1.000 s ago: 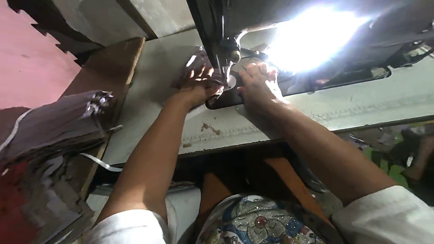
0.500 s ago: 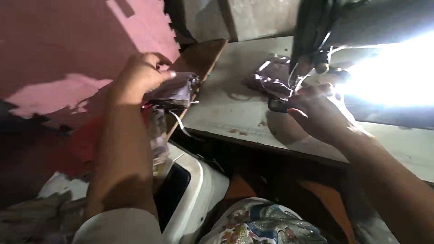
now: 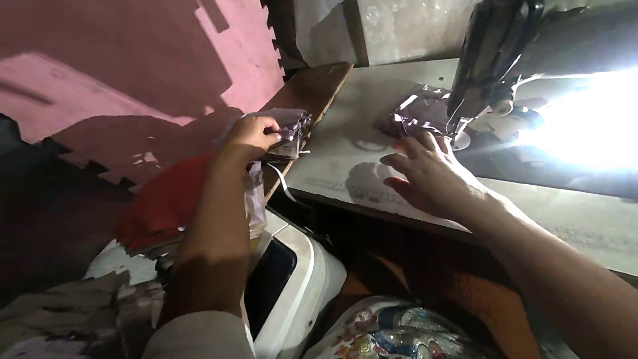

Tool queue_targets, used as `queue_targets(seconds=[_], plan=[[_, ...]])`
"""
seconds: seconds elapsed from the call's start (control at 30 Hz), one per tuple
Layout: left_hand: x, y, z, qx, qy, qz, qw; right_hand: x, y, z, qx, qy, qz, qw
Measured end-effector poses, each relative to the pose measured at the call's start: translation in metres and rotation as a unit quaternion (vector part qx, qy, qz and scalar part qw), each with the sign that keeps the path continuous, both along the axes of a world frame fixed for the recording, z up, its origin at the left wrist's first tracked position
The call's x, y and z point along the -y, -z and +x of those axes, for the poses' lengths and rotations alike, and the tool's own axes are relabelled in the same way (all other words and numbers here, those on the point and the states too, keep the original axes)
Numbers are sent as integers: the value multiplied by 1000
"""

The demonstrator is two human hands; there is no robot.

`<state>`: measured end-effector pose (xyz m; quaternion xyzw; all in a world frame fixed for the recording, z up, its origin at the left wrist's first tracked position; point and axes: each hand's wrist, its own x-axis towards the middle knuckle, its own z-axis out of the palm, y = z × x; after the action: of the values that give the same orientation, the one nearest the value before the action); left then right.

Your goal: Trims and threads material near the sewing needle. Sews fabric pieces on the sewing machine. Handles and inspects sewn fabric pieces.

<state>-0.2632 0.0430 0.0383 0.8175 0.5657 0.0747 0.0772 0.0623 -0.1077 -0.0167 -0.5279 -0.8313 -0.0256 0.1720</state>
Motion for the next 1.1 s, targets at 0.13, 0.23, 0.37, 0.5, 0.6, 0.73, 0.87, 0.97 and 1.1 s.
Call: queue_targets(seconds=[0.13, 0.23, 0.37, 0.5, 0.6, 0.73, 0.87, 0.97, 1.1], plan=[[5, -4, 0, 24, -30, -7, 999, -17, -5, -23, -12, -20, -14, 1000], [7, -3, 1, 51, -69, -19, 996, -34, -10, -42, -24, -40, -36, 998], [7, -3, 2, 69, -111, -25, 991, -58, -21, -70, -38, -59, -71, 995], [6, -2, 2, 47, -108, -17, 993, -84, -22, -98, -59, -64, -67, 994], [7, -1, 1, 64, -110, -8, 992, -106, -14, -122, -91, -55, -32, 994], [11, -5, 4, 67, -131, -25, 989, -127, -12, -149, -124, -32, -23, 991], [16, -9, 8, 56, -148, -29, 987, -142, -10, -162, -118, -36, -6, 992], [17, -10, 9, 50, -149, -31, 987, -149, -9, -163, -99, -45, 7, 994], [15, -6, 8, 49, -146, -21, 988, -148, -8, -164, -82, -60, -1, 995]])
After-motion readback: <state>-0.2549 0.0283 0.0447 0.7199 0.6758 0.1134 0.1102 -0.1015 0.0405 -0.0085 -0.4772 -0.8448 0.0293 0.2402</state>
